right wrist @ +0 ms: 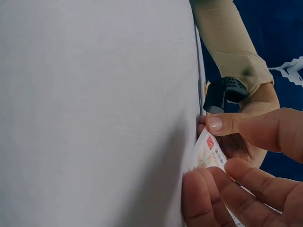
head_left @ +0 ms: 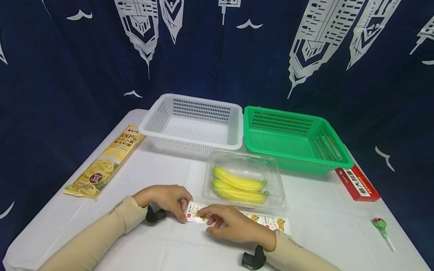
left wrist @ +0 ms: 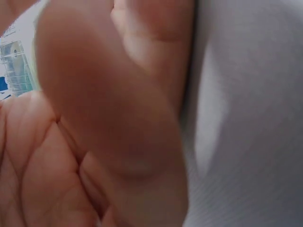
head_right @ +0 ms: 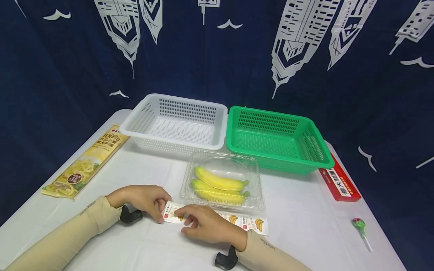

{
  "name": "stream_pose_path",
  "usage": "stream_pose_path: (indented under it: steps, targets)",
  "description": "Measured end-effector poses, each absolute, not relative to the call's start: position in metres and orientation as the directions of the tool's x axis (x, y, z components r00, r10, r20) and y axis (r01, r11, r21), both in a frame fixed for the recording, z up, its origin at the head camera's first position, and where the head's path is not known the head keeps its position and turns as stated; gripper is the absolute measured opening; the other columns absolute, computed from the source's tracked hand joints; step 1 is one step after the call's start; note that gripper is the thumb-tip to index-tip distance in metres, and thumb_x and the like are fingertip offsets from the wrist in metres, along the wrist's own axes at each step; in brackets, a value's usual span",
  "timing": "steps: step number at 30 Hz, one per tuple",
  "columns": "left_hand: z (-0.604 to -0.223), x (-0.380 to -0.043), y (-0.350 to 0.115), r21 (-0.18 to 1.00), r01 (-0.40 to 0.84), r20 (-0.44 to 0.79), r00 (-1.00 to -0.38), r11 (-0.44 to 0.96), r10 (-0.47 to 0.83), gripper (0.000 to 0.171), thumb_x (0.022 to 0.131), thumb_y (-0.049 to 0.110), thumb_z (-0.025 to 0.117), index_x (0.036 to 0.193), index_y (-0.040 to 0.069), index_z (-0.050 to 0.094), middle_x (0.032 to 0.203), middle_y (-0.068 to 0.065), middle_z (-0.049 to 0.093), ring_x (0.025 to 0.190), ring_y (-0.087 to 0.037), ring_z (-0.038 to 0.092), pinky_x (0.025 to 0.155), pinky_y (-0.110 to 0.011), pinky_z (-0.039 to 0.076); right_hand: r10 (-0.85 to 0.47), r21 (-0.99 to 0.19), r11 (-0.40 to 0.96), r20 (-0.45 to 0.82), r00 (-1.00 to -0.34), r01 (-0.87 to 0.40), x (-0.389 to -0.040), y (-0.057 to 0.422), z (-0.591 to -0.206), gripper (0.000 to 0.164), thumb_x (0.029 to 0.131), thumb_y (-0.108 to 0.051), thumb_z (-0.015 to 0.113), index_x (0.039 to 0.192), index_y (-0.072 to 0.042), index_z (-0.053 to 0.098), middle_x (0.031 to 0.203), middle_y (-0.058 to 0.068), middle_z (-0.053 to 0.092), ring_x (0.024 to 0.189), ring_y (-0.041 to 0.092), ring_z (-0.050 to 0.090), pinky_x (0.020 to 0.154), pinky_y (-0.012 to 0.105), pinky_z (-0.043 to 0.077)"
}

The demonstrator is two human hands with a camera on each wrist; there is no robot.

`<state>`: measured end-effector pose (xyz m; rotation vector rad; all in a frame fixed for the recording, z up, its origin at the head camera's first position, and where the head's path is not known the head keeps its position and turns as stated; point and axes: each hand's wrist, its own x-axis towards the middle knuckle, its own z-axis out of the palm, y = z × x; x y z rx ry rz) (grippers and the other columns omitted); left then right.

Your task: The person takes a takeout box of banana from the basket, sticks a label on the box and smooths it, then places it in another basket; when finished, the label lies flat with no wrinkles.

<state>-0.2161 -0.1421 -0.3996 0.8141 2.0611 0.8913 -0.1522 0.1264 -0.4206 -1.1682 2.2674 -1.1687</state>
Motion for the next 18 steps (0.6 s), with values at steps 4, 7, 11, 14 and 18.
stream_pose_path:
  steps: [4, 7, 11, 14, 18]
  targets:
    - [-0.399, -0.217, -0.144, 0.805, 0.24, -0.378, -0.497, 0.543, 0.781, 0.025, 0.086, -0.002, 0.084, 0.077, 0.01, 0.065, 0.061, 0.012, 0.056, 0.054, 0.0, 0.045, 0.053, -0.014, 0.034, -0.784, -0.787, 0.342, 0.062, -0.617, -0.513, -0.152, 0.124, -0.422, 0.037, 0.103, -0.005, 0.072, 0.138, 0.002, 0.066, 0.121, 0.009, 0.073, 0.097, -0.001, 0.063, 0.082, 0.022, 0.06]
    - [-0.399, -0.218, -0.145, 0.825, 0.219, -0.384, -0.46, 0.521, 0.801, 0.024, 0.09, -0.001, 0.081, 0.075, 0.008, 0.065, 0.06, 0.011, 0.058, 0.053, 0.0, 0.044, 0.053, -0.015, 0.034, -0.778, -0.794, 0.347, 0.054, -0.626, -0.499, -0.153, 0.123, -0.423, 0.036, 0.102, -0.004, 0.071, 0.138, 0.001, 0.067, 0.123, 0.01, 0.073, 0.096, -0.001, 0.063, 0.082, 0.022, 0.06]
    - [-0.401, -0.219, -0.147, 0.87, 0.192, -0.35, -0.411, 0.455, 0.842, 0.02, 0.095, 0.0, 0.076, 0.077, 0.0, 0.067, 0.062, 0.009, 0.063, 0.053, -0.001, 0.043, 0.052, -0.015, 0.034, -0.767, -0.8, 0.346, 0.06, -0.639, -0.49, -0.153, 0.121, -0.422, 0.034, 0.101, -0.003, 0.072, 0.134, 0.001, 0.068, 0.125, 0.011, 0.073, 0.094, -0.002, 0.064, 0.08, 0.022, 0.06]
    - [-0.402, -0.22, -0.146, 0.9, 0.184, -0.303, -0.391, 0.396, 0.869, 0.018, 0.097, 0.0, 0.074, 0.082, -0.006, 0.069, 0.066, 0.008, 0.066, 0.054, -0.001, 0.043, 0.052, -0.015, 0.034, -0.751, -0.804, 0.348, 0.069, -0.657, -0.483, -0.153, 0.118, -0.422, 0.031, 0.1, -0.005, 0.073, 0.13, 0.0, 0.069, 0.124, 0.011, 0.074, 0.091, -0.002, 0.064, 0.078, 0.023, 0.06]
    - [-0.404, -0.221, -0.144, 0.916, 0.177, -0.274, -0.378, 0.359, 0.884, 0.016, 0.099, 0.0, 0.073, 0.088, -0.01, 0.07, 0.071, 0.004, 0.07, 0.057, 0.001, 0.045, 0.052, -0.015, 0.035, -0.725, -0.812, 0.356, 0.072, -0.685, -0.463, -0.153, 0.115, -0.421, 0.026, 0.1, -0.009, 0.075, 0.125, -0.002, 0.071, 0.118, 0.008, 0.075, 0.088, -0.003, 0.063, 0.076, 0.023, 0.059]
